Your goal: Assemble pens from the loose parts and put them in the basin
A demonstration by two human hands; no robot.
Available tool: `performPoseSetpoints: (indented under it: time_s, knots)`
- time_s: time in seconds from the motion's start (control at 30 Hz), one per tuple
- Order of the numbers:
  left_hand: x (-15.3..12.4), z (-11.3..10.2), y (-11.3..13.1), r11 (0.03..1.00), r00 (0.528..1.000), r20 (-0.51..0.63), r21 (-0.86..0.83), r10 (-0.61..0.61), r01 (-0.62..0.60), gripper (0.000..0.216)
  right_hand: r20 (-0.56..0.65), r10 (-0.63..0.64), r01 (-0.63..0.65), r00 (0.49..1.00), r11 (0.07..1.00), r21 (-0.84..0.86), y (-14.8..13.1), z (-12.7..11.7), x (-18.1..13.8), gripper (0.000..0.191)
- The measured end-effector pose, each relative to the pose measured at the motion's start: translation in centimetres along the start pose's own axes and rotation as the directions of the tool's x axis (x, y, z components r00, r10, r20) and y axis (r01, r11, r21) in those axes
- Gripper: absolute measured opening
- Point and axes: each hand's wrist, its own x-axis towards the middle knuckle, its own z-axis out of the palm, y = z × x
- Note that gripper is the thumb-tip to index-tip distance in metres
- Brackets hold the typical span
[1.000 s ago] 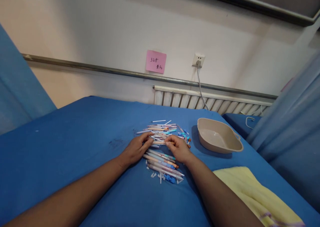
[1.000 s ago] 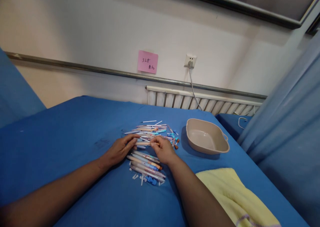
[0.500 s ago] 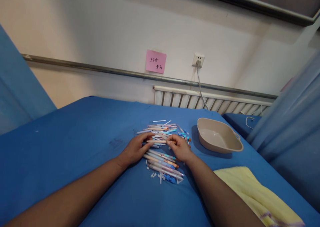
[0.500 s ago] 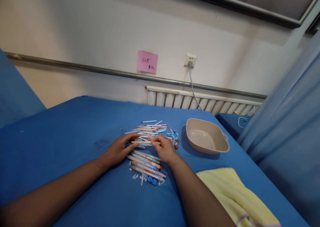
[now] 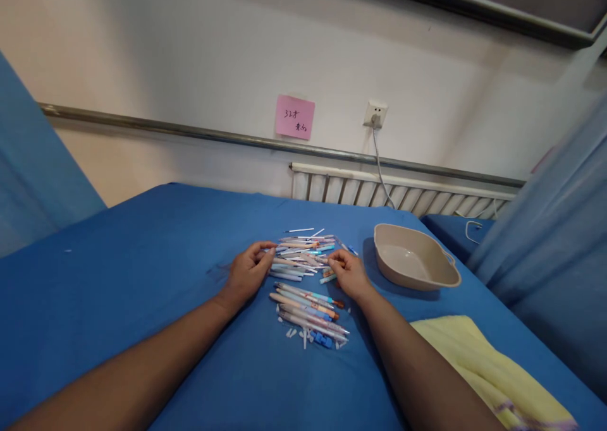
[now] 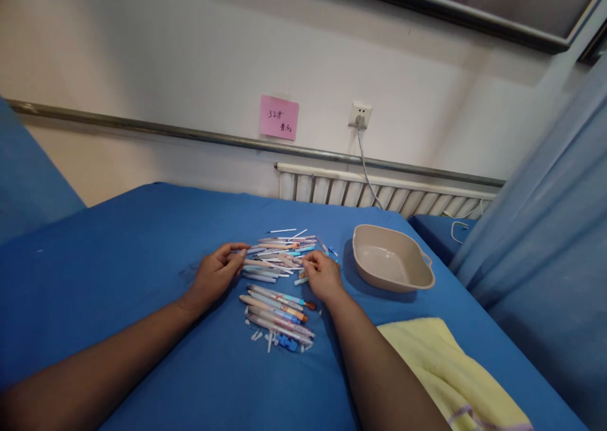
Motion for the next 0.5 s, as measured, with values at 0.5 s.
performPoseSetpoints:
  time_s: [0.5]
  knots:
    - [0.85,-1.07,-0.27,0.997,0.926,-0.370,-0.045,-0.075,0.063,0.037,0.031,-0.050,0.057,0.998,0.944,-0.325,-0.69,-0.37,-0.16,0.011]
